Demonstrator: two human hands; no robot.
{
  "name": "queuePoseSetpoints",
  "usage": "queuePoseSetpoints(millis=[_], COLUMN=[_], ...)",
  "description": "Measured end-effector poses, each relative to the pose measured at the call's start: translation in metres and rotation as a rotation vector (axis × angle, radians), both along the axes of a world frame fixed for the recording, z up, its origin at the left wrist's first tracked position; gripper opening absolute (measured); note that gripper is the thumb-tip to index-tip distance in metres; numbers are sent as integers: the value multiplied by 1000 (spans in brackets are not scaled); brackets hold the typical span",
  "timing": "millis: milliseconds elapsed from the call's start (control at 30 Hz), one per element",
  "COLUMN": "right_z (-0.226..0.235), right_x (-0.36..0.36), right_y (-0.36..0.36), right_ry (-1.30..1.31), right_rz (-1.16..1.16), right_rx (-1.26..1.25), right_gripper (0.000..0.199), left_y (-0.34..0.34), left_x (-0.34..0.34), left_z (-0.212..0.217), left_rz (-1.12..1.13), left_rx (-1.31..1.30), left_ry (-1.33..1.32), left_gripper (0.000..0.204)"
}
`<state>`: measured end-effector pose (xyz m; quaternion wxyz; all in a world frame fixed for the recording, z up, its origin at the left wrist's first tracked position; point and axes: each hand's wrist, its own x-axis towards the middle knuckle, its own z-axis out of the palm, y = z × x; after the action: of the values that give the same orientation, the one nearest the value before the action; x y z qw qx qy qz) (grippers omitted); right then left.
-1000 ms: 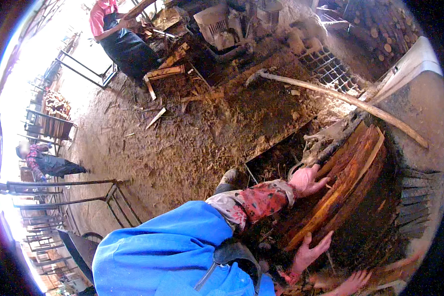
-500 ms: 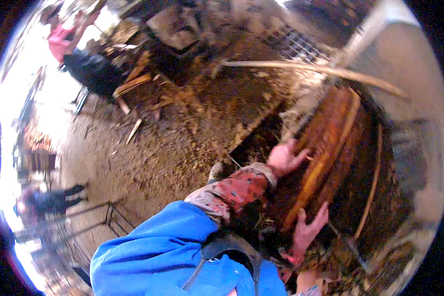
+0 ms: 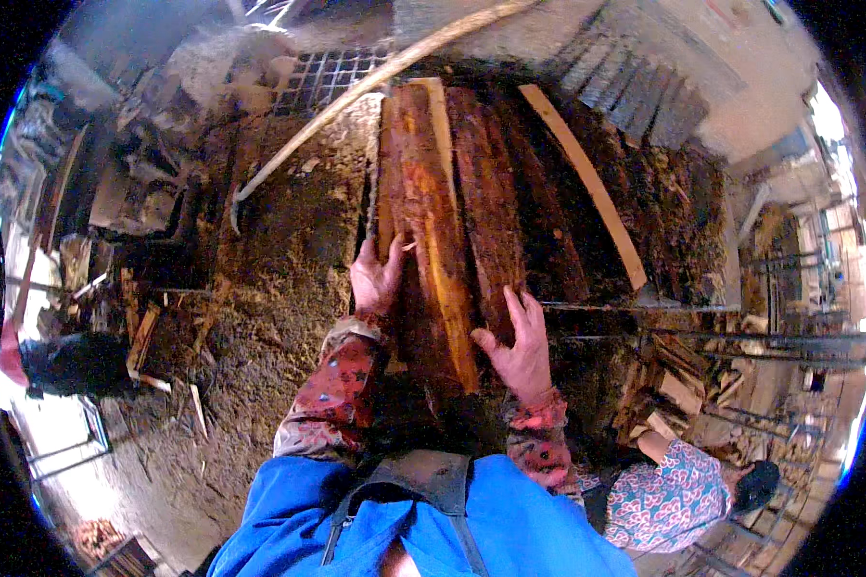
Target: The person repeatedly picks up planks and boards from a pile near a wood-processing machine, inspects them, and places them into a wheelbarrow. Another person is visible in the background working with wood.
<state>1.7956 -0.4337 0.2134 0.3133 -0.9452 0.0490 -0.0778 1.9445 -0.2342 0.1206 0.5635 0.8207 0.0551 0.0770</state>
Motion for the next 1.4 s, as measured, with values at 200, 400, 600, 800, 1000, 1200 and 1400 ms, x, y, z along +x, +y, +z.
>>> queuePoseSetpoints(millis=[200,400,600,800,1000,1200,1400], right_z=[-24,-73,-78,-76,-82,-68,-63], right_x=[47,77,76,66,38,-17,-27], right_y=[-131,-277,-259,-149,-154,-113,-114], right_ry=[-195,399,381,181,219,314,243], right_rz=[-284,-607,-468,-353,-308,-405,-431], right_rx=[-308,-413,-330,-474,-335,-211,25], right_gripper=[59,94,69,72,75,77,74], left_y=[2,-2,-2,2,-2,3,0], left_x=[-1,3,1,3,4,3,3], left_z=[10,11,3,10,8,-8,3], left_rz=[11,-27,-14,-23,-18,-14,-15], left_rx=[16,-27,-23,-20,23,-8,-17], left_ry=[2,-4,-8,7,13,-64,-64], left_gripper=[45,43,44,44,45,45,44])
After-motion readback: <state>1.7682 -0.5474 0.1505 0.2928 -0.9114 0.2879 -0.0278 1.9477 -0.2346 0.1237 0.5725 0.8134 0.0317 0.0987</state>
